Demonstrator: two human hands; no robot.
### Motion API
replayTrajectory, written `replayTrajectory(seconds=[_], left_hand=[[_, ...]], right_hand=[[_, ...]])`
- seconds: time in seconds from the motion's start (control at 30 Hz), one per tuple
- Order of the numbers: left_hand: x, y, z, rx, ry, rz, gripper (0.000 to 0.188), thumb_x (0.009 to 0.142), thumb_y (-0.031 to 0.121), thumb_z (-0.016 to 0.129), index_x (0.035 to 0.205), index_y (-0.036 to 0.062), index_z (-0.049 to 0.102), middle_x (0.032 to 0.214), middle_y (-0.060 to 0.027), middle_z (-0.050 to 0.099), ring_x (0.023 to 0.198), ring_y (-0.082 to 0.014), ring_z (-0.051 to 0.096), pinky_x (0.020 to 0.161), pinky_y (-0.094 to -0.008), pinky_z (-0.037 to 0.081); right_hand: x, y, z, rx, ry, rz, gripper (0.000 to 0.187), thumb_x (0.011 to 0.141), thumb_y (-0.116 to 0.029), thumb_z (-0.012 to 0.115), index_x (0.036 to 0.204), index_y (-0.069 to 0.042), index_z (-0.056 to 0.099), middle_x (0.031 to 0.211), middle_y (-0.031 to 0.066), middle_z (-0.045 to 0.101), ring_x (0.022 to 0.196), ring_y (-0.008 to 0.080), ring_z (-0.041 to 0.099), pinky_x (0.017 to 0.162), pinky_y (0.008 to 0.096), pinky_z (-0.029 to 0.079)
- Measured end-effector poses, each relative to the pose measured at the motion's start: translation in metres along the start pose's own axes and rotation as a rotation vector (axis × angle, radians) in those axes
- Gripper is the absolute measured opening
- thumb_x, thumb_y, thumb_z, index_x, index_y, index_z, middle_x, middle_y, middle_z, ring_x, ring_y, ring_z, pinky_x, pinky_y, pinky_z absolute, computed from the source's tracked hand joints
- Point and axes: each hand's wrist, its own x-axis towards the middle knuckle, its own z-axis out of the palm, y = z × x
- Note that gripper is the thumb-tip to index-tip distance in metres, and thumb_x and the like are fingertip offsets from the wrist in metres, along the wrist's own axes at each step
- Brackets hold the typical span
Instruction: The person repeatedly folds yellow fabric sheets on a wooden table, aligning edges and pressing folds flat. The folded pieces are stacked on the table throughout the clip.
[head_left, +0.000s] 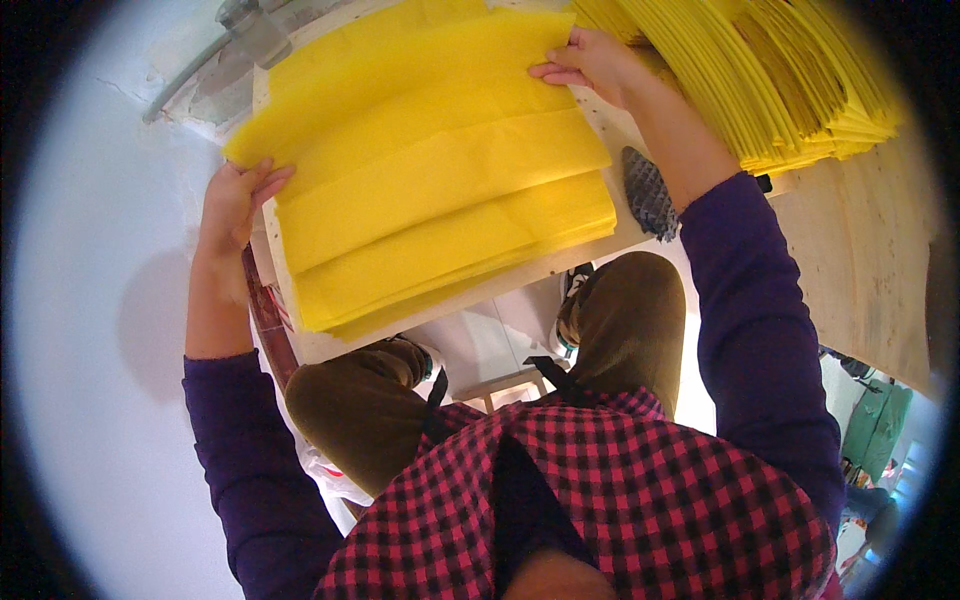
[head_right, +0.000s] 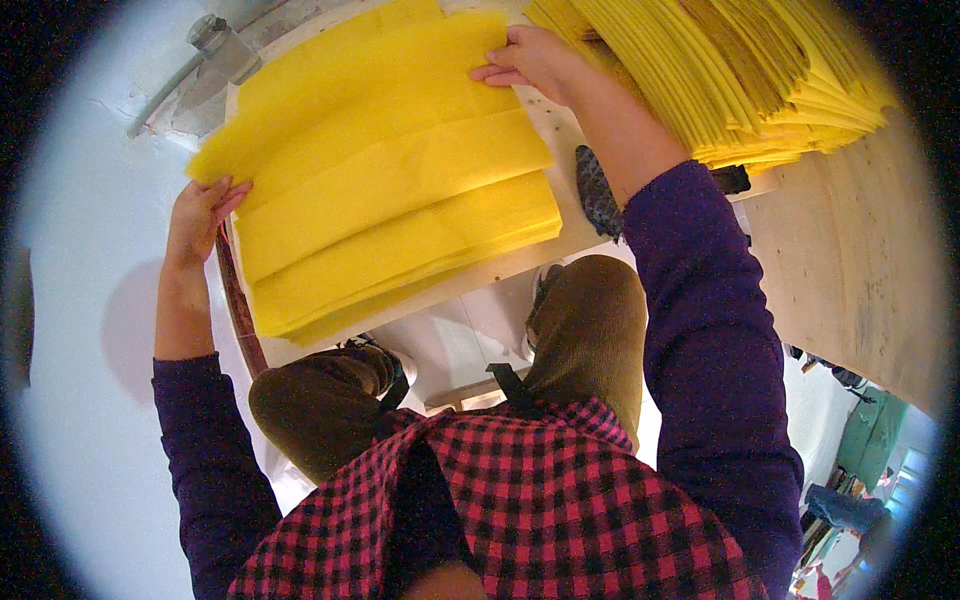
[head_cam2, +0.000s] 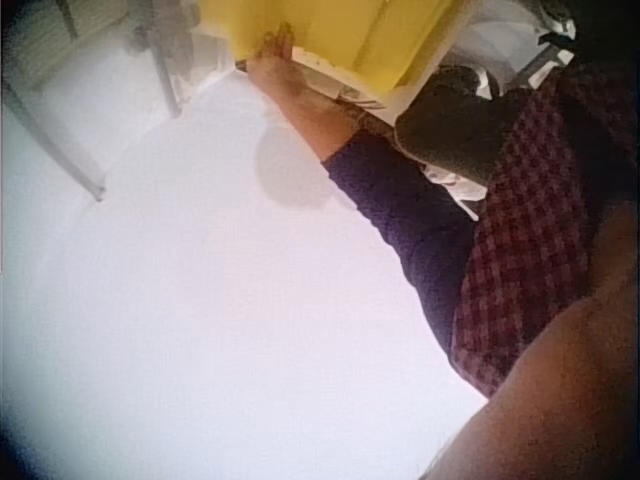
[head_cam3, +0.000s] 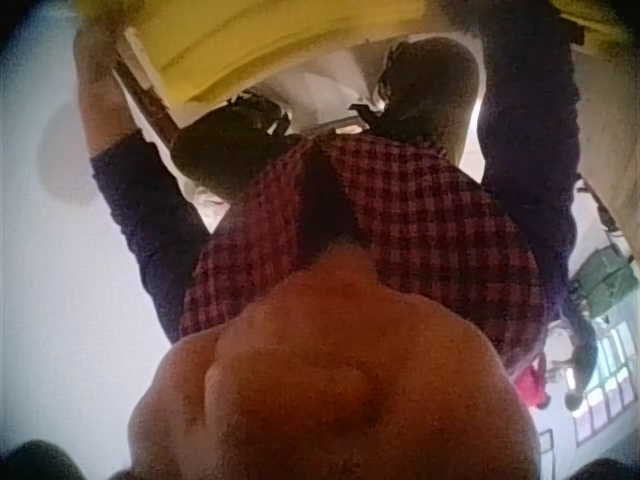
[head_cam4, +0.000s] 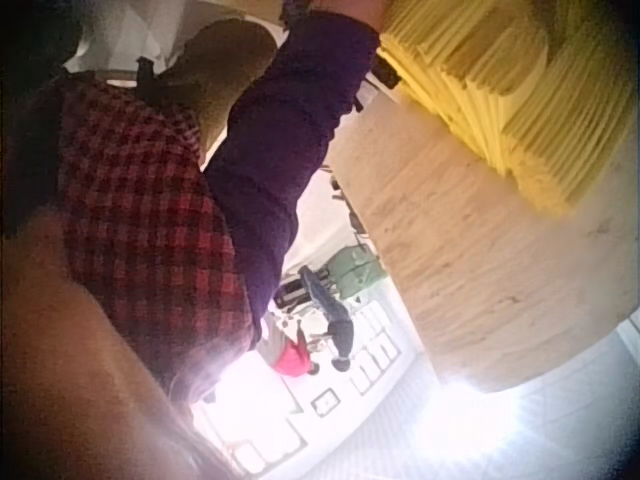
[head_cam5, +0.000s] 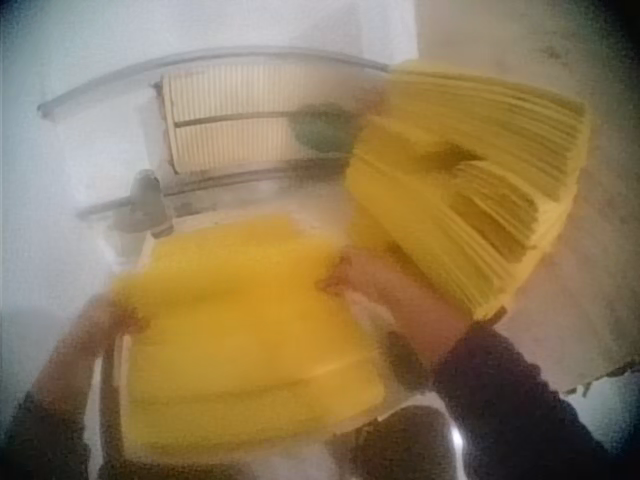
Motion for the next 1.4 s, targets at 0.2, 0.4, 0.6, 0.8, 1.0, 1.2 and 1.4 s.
replayTrajectory(seconds=[0.2, 0.4, 0.6, 0.8, 1.0, 1.2, 1.4], left_hand=[[-0.013, -0.024, -0.003, 0.081, -0.016, 0.183, 0.022, 0.088, 0.002, 0.055, 0.108, -0.0033, 0.060, 0.108, -0.0124, 0.064, 0.100, -0.0194, 0.061, 0.089, -0.0274, 0.048], [-0.017, -0.054, -0.011, -0.062, -0.101, 0.272, 0.013, 0.085, 0.000, 0.059, 0.097, 0.0009, 0.065, 0.118, -0.0166, 0.060, 0.106, -0.0232, 0.058, 0.096, -0.0325, 0.045], [-0.011, -0.064, -0.011, -0.079, -0.065, 0.296, 0.011, 0.083, 0.001, 0.062, 0.094, 0.0010, 0.066, 0.118, -0.0159, 0.061, 0.106, -0.0221, 0.058, 0.095, -0.0315, 0.045], [-0.019, -0.063, -0.012, 0.021, -0.034, 0.312, 0.017, 0.086, -0.002, 0.053, 0.095, 0.0027, 0.066, 0.117, -0.0119, 0.062, 0.109, -0.0204, 0.057, 0.098, -0.0310, 0.042], [-0.033, -0.010, -0.023, 0.549, 0.284, 0.410, 0.029, 0.087, 0.004, 0.044, 0.106, 0.0030, 0.066, 0.107, -0.0067, 0.065, 0.101, -0.0158, 0.058, 0.086, -0.0260, 0.044], [-0.033, 0.046, 0.052, 0.610, 0.047, 0.699, 0.031, 0.095, 0.024, 0.049, 0.116, 0.0043, 0.062, 0.117, -0.0078, 0.062, 0.111, -0.0179, 0.055, 0.097, -0.0298, 0.039], [-0.021, 0.031, 0.156, 1.050, 0.038, 0.828, 0.042, 0.097, 0.033, 0.041, 0.124, 0.0037, 0.053, 0.127, -0.0164, 0.054, 0.122, -0.0335, 0.047, 0.102, -0.0465, 0.035]], right_hand=[[-0.014, 0.028, -0.005, 0.049, 0.028, -0.172, 0.016, 0.091, -0.003, 0.050, 0.104, -0.002, 0.059, 0.111, 0.0131, 0.063, 0.102, 0.0192, 0.061, 0.087, 0.0278, 0.050], [-0.022, 0.054, -0.015, 0.046, -0.037, -0.276, 0.014, 0.088, 0.002, 0.052, 0.083, -0.006, 0.062, 0.110, 0.0112, 0.065, 0.107, 0.0189, 0.058, 0.093, 0.0275, 0.044], [-0.024, 0.063, -0.015, 0.059, -0.037, -0.285, 0.014, 0.085, 0.005, 0.054, 0.080, -0.005, 0.062, 0.112, 0.0121, 0.064, 0.107, 0.0193, 0.058, 0.095, 0.0284, 0.043], [-0.028, 0.066, -0.011, 0.024, -0.022, -0.316, 0.011, 0.082, 0.006, 0.057, 0.079, -0.004, 0.060, 0.115, 0.0117, 0.062, 0.105, 0.0187, 0.058, 0.091, 0.0284, 0.047], [-0.029, 0.071, -0.010, 0.034, -0.010, -0.306, 0.012, 0.082, 0.008, 0.056, 0.078, -0.004, 0.059, 0.117, 0.0120, 0.061, 0.105, 0.0195, 0.058, 0.091, 0.0291, 0.047], [-0.023, 0.076, -0.008, 0.095, -0.040, -0.370, 0.012, 0.080, 0.010, 0.057, 0.078, -0.002, 0.059, 0.113, 0.0113, 0.063, 0.102, 0.0179, 0.059, 0.091, 0.0280, 0.047], [-0.029, 0.072, -0.009, 0.072, -0.052, -0.355, 0.013, 0.082, 0.009, 0.056, 0.078, -0.003, 0.057, 0.118, 0.0125, 0.060, 0.103, 0.0201, 0.058, 0.089, 0.0298, 0.049]])
